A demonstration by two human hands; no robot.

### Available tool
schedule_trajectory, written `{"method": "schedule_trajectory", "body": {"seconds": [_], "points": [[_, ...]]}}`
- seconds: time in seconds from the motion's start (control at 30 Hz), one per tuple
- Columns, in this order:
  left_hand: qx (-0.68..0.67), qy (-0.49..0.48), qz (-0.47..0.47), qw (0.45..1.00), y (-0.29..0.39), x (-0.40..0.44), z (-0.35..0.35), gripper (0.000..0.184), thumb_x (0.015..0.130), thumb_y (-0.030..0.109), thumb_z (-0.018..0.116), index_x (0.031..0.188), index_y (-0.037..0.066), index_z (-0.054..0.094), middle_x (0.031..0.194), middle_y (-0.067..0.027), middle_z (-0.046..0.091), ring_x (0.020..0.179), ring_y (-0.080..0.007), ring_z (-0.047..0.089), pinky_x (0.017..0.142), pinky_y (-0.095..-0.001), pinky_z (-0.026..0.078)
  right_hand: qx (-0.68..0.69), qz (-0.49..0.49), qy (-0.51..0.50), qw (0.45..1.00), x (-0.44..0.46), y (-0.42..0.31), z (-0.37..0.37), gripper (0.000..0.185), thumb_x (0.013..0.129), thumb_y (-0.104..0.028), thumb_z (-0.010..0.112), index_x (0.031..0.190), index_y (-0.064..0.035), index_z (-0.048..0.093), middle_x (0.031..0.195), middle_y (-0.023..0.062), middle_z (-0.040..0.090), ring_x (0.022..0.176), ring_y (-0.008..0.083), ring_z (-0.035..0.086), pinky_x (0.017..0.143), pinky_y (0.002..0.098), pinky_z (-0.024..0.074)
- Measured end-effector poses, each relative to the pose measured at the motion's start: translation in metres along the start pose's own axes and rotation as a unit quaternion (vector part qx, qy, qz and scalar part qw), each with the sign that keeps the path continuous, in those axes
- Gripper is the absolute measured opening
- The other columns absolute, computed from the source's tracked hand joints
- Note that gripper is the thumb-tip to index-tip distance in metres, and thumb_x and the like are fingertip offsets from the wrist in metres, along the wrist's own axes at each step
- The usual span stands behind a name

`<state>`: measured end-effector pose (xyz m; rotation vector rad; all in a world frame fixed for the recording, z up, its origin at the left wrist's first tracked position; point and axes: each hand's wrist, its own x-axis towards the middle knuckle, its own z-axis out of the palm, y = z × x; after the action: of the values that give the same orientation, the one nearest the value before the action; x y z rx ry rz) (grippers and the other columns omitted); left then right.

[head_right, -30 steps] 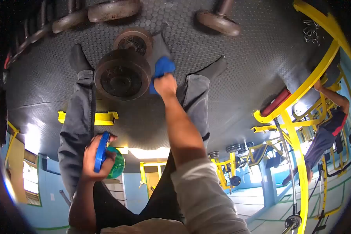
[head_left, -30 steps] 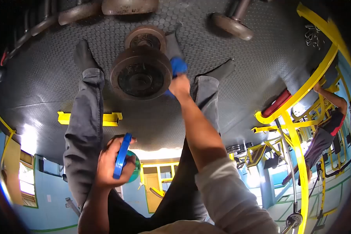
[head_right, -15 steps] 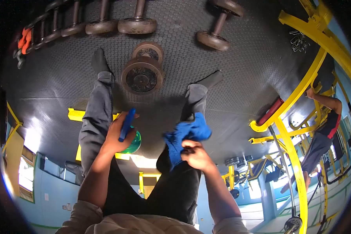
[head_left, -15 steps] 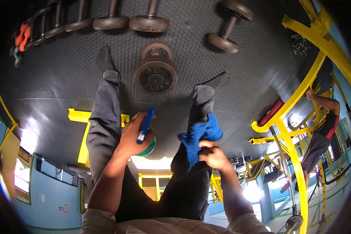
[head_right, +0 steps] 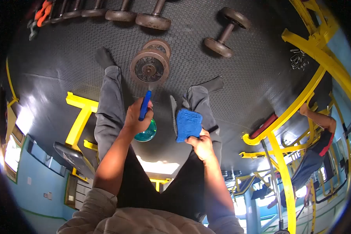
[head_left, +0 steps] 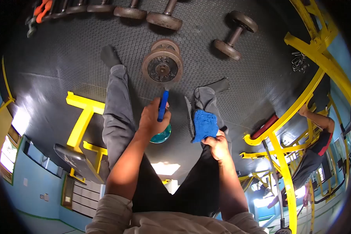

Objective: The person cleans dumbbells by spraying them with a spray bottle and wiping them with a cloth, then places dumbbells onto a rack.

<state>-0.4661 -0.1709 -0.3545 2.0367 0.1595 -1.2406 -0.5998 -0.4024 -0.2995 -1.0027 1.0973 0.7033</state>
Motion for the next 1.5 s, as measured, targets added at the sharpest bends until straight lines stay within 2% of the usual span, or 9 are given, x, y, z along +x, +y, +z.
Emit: {"method": "schedule_trajectory", "body": {"seconds": [0.17, 0.27, 0.3, 0.33, 0.5, 0.77, 1.0, 1.17, 1.5], "points": [[-0.022, 0.128, 0.095, 0.987, 0.000, -0.010, 0.006, 0.027, 0.075, 0.010, 0.059, 0.102, 0.004, 0.057, 0.095, -0.0166, 0.067, 0.090, -0.0362, 0.066, 0.082, -0.0432, 0.051, -0.370, -0.343, -0.008, 0.863, 0.024, -0.017, -0.003, 0.045, 0.055, -0.004, 0.075, 0.097, 0.0051, 0.061, 0.133, 0.0242, 0.049, 0.121, 0.0412, 0.049, 0.101, 0.0520, 0.0386], [-0.098, 0.001, 0.018, 0.995, -0.021, -0.010, -0.004, 0.035, 0.075, 0.008, 0.058, 0.110, 0.003, 0.055, 0.104, -0.0192, 0.064, 0.097, -0.0372, 0.063, 0.083, -0.0450, 0.051, -0.366, -0.490, -0.005, 0.791, 0.078, -0.008, 0.028, 0.099, 0.063, 0.005, 0.071, 0.145, -0.0263, 0.026, 0.144, 0.0238, 0.040, 0.133, 0.0473, 0.036, 0.107, 0.0579, 0.0280], [-0.100, -0.004, 0.018, 0.995, -0.033, -0.009, -0.006, 0.035, 0.075, 0.008, 0.058, 0.110, 0.003, 0.055, 0.104, -0.0192, 0.064, 0.097, -0.0372, 0.063, 0.083, -0.0450, 0.051, -0.356, -0.508, 0.019, 0.784, 0.106, -0.002, 0.045, 0.096, 0.065, 0.005, 0.073, 0.144, -0.0266, 0.028, 0.141, 0.0252, 0.042, 0.132, 0.0462, 0.038, 0.107, 0.0567, 0.0296], [-0.061, 0.021, 0.053, 0.996, -0.043, -0.005, -0.009, 0.037, 0.075, 0.008, 0.059, 0.112, 0.003, 0.055, 0.104, -0.0200, 0.064, 0.097, -0.0382, 0.063, 0.083, -0.0451, 0.051, -0.388, -0.464, 0.085, 0.792, 0.135, -0.003, 0.067, 0.044, 0.060, -0.016, 0.079, 0.094, 0.0045, 0.059, 0.130, 0.0331, 0.047, 0.130, 0.0507, 0.038, 0.108, 0.0541, 0.0319], [-0.083, 0.116, 0.095, 0.985, -0.072, 0.000, -0.040, 0.039, 0.077, 0.004, 0.059, 0.116, 0.000, 0.055, 0.106, -0.0159, 0.065, 0.097, -0.0314, 0.065, 0.083, -0.0355, 0.050, -0.498, -0.452, 0.364, 0.644, 0.232, -0.007, 0.191, 0.039, 0.064, -0.018, 0.073, 0.090, -0.0027, 0.049, 0.147, 0.0291, 0.033, 0.141, 0.0460, 0.020, 0.108, 0.0691, 0.0110], [-0.147, 0.137, 0.117, 0.973, -0.073, 0.004, -0.067, 0.037, 0.077, 0.004, 0.058, 0.114, -0.001, 0.055, 0.108, -0.0181, 0.064, 0.101, -0.0329, 0.064, 0.088, -0.0372, 0.049, -0.609, -0.480, 0.115, 0.621, 0.178, 0.017, 0.133, 0.035, 0.064, -0.017, 0.070, 0.091, -0.0054, 0.050, 0.139, 0.0160, 0.050, 0.114, 0.0329, 0.055, 0.092, 0.0468, 0.0376], [-0.148, 0.127, 0.123, 0.973, -0.077, 0.006, -0.067, 0.040, 0.075, 0.007, 0.059, 0.114, -0.001, 0.055, 0.107, -0.0184, 0.065, 0.102, -0.0356, 0.064, 0.089, -0.0399, 0.049, -0.491, -0.489, 0.400, 0.599, 0.226, 0.015, 0.209, 0.039, 0.076, -0.023, 0.072, 0.100, -0.0036, 0.048, 0.145, 0.0218, 0.041, 0.133, 0.0396, 0.038, 0.102, 0.0565, 0.0275], [-0.143, 0.117, 0.123, 0.975, -0.077, 0.006, -0.075, 0.042, 0.073, 0.007, 0.060, 0.114, -0.001, 0.054, 0.109, -0.0208, 0.064, 0.099, -0.0406, 0.062, 0.086, -0.0435, 0.050, -0.578, -0.492, 0.170, 0.629, 0.188, 0.025, 0.156, 0.029, 0.066, -0.015, 0.070, 0.085, -0.0062, 0.050, 0.142, 0.0108, 0.049, 0.135, 0.0380, 0.038, 0.104, 0.0594, 0.0308], [-0.149, 0.133, 0.140, 0.970, -0.091, 0.010, -0.076, 0.041, 0.075, 0.008, 0.059, 0.115, -0.002, 0.055, 0.108, -0.0202, 0.064, 0.098, -0.0385, 0.063, 0.085, -0.0416, 0.050, -0.518, -0.469, 0.286, 0.656, 0.224, 0.010, 0.225, 0.048, 0.072, -0.018, 0.069, 0.111, -0.0027, 0.047, 0.151, 0.0179, 0.034, 0.142, 0.0412, 0.024, 0.113, 0.0607, 0.0109]]}}
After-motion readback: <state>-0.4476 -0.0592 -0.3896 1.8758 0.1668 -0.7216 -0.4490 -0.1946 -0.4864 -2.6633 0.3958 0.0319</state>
